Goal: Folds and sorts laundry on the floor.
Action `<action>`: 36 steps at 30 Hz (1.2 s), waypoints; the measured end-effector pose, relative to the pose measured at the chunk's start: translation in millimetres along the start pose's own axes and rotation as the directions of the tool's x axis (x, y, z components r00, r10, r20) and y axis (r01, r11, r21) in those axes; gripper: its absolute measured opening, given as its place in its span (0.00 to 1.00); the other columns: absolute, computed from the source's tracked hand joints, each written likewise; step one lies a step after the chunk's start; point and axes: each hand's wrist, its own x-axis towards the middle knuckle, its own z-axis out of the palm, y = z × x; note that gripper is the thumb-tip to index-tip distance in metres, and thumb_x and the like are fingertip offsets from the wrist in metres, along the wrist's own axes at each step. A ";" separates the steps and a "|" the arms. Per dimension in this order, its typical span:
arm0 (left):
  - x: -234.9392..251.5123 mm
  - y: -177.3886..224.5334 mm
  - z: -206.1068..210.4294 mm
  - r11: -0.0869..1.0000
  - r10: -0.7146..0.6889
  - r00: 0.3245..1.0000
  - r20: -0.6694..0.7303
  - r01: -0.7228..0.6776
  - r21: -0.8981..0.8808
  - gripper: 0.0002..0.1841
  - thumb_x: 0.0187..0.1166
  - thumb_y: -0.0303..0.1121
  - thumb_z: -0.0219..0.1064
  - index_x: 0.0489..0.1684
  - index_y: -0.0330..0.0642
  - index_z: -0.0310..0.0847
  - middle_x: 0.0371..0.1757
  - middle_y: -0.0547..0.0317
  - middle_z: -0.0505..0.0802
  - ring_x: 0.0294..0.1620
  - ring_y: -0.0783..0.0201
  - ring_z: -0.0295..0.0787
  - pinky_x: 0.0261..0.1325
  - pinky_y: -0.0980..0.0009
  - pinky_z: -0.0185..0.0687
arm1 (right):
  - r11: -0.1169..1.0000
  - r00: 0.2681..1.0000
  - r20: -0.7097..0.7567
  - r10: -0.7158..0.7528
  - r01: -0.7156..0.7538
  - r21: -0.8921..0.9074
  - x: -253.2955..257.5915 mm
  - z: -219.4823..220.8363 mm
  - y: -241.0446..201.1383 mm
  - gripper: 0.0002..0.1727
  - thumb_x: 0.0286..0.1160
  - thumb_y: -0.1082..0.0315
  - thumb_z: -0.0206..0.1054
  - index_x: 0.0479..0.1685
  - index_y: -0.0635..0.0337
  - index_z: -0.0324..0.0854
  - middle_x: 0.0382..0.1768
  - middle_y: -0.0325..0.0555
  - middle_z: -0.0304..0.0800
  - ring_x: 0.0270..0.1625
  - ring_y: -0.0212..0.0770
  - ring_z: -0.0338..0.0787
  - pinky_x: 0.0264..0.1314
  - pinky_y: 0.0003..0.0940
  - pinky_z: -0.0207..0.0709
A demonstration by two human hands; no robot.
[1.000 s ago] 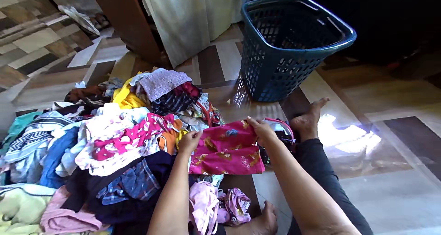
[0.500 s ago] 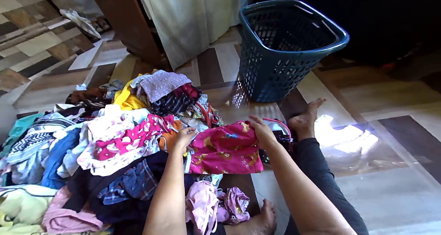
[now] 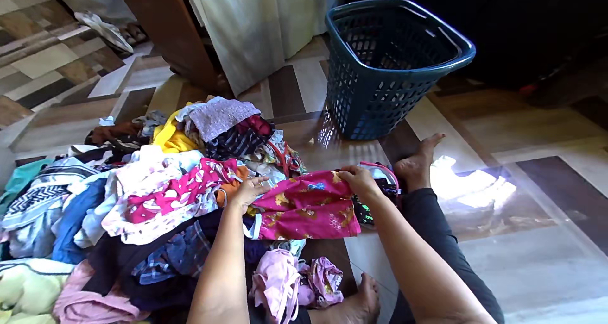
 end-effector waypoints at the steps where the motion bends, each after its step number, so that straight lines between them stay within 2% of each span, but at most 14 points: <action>1: 0.6 -0.7 -0.5 1.000 -0.003 1.000 -0.007 0.003 -0.011 0.23 0.79 0.26 0.71 0.73 0.35 0.77 0.58 0.41 0.90 0.56 0.57 0.87 0.64 0.58 0.79 | 0.999 1.000 0.003 0.022 -0.022 -0.025 0.8 -1.1 -0.5 0.19 0.89 0.64 0.61 0.69 0.68 0.80 0.62 0.66 0.86 0.65 0.59 0.86 0.72 0.58 0.74; 3: 1.9 -2.0 -0.6 1.000 -0.007 1.000 -0.028 0.006 -0.027 0.24 0.78 0.24 0.70 0.74 0.34 0.77 0.56 0.41 0.91 0.55 0.58 0.87 0.63 0.59 0.79 | 0.998 0.998 0.013 0.064 -0.064 0.001 0.6 -2.7 -2.8 0.22 0.90 0.65 0.58 0.77 0.68 0.74 0.66 0.69 0.83 0.67 0.60 0.84 0.71 0.57 0.75; 6: 6.8 -7.1 -1.0 0.999 0.006 0.997 -0.074 -0.009 -0.046 0.23 0.79 0.24 0.70 0.74 0.35 0.78 0.56 0.42 0.91 0.57 0.58 0.86 0.65 0.58 0.78 | 0.956 0.996 0.051 0.076 -0.088 0.279 -3.8 -4.8 -9.2 0.25 0.90 0.70 0.56 0.84 0.61 0.65 0.62 0.64 0.83 0.56 0.51 0.87 0.60 0.48 0.81; 9: 10.0 -10.9 -1.4 0.997 0.036 0.990 -0.138 -0.046 -0.068 0.21 0.80 0.24 0.68 0.73 0.34 0.78 0.60 0.41 0.90 0.59 0.56 0.85 0.67 0.56 0.77 | 0.825 0.999 0.033 0.036 -0.048 0.562 -0.4 -5.0 -9.0 0.19 0.92 0.68 0.54 0.77 0.59 0.71 0.49 0.50 0.86 0.44 0.39 0.87 0.49 0.38 0.82; 11: 10.7 -11.4 -1.0 0.993 0.056 0.984 -0.172 -0.072 -0.089 0.20 0.81 0.24 0.67 0.72 0.34 0.79 0.60 0.41 0.90 0.59 0.56 0.85 0.66 0.56 0.77 | 0.780 0.999 0.009 0.052 -0.047 0.624 4.9 -4.2 -6.4 0.18 0.92 0.67 0.54 0.73 0.60 0.75 0.49 0.48 0.87 0.45 0.38 0.87 0.49 0.38 0.82; 14: 11.9 -12.1 0.2 0.985 0.069 0.970 -0.233 -0.104 -0.139 0.19 0.81 0.23 0.66 0.70 0.32 0.79 0.59 0.41 0.90 0.58 0.56 0.85 0.64 0.57 0.78 | 0.728 0.988 0.014 0.153 -0.123 0.674 14.2 -2.0 0.5 0.18 0.92 0.67 0.51 0.72 0.62 0.76 0.50 0.51 0.86 0.47 0.41 0.87 0.51 0.41 0.81; 19: 13.8 -14.3 0.6 0.970 0.064 0.948 -0.311 -0.133 -0.205 0.17 0.81 0.22 0.66 0.67 0.31 0.80 0.59 0.43 0.89 0.56 0.60 0.84 0.63 0.61 0.78 | 0.651 0.960 -0.062 0.274 -0.138 0.747 20.5 0.8 6.5 0.16 0.92 0.64 0.52 0.64 0.64 0.78 0.43 0.51 0.87 0.40 0.42 0.86 0.43 0.41 0.81; 22: 14.9 -14.2 3.7 0.955 0.058 0.935 -0.351 -0.155 -0.253 0.17 0.81 0.21 0.66 0.67 0.30 0.80 0.61 0.43 0.89 0.57 0.60 0.84 0.63 0.62 0.77 | 0.672 0.982 -0.099 0.163 -0.037 0.739 21.2 3.4 10.3 0.16 0.92 0.68 0.49 0.67 0.63 0.77 0.42 0.48 0.86 0.39 0.39 0.85 0.44 0.38 0.81; 24: 15.2 -12.2 6.9 0.950 0.043 0.925 -0.378 -0.155 -0.271 0.17 0.81 0.21 0.67 0.66 0.30 0.81 0.61 0.44 0.89 0.56 0.61 0.83 0.62 0.62 0.77 | 0.710 0.995 -0.066 0.071 -0.004 0.704 19.5 4.5 11.2 0.16 0.90 0.72 0.53 0.70 0.61 0.74 0.44 0.47 0.85 0.40 0.37 0.86 0.45 0.37 0.82; 27: 15.3 -9.0 12.0 0.946 0.022 0.910 -0.414 -0.153 -0.286 0.16 0.81 0.22 0.66 0.66 0.30 0.81 0.62 0.44 0.89 0.58 0.60 0.83 0.63 0.62 0.76 | 0.781 0.997 0.066 -0.035 -0.014 0.624 16.8 2.4 11.7 0.31 0.79 0.85 0.57 0.83 0.60 0.63 0.59 0.54 0.83 0.50 0.41 0.87 0.53 0.39 0.83; 29: 16.6 -9.1 12.7 0.947 0.017 0.908 -0.418 -0.148 -0.284 0.17 0.82 0.22 0.65 0.67 0.30 0.79 0.62 0.43 0.87 0.60 0.58 0.82 0.65 0.59 0.76 | 0.835 0.986 0.135 -0.100 0.009 0.550 16.4 -0.5 10.4 0.39 0.73 0.90 0.56 0.87 0.59 0.56 0.64 0.55 0.80 0.53 0.41 0.87 0.57 0.39 0.82; 33: 20.5 -14.0 10.6 0.947 0.012 0.905 -0.425 -0.147 -0.287 0.16 0.82 0.21 0.64 0.66 0.30 0.78 0.62 0.44 0.87 0.57 0.60 0.82 0.63 0.61 0.77 | 0.877 0.951 0.254 -0.174 0.033 0.479 12.2 -14.5 5.7 0.44 0.71 0.90 0.52 0.92 0.55 0.49 0.68 0.55 0.80 0.56 0.41 0.87 0.58 0.40 0.83; 35: 20.9 -13.7 8.8 0.947 0.013 0.909 -0.417 -0.144 -0.285 0.16 0.83 0.21 0.64 0.67 0.30 0.78 0.62 0.44 0.86 0.57 0.60 0.82 0.63 0.60 0.77 | 0.845 0.943 0.278 -0.184 0.007 0.534 10.7 -21.7 6.2 0.39 0.74 0.88 0.49 0.89 0.55 0.56 0.65 0.51 0.83 0.53 0.38 0.88 0.56 0.38 0.83; 36: 21.0 -13.3 8.4 0.948 0.012 0.911 -0.413 -0.142 -0.285 0.16 0.83 0.21 0.64 0.67 0.30 0.78 0.62 0.43 0.86 0.58 0.59 0.82 0.63 0.60 0.76 | 0.817 0.950 0.269 -0.162 -0.024 0.576 10.7 -23.0 7.1 0.32 0.77 0.85 0.49 0.83 0.57 0.64 0.58 0.49 0.86 0.48 0.37 0.89 0.52 0.37 0.84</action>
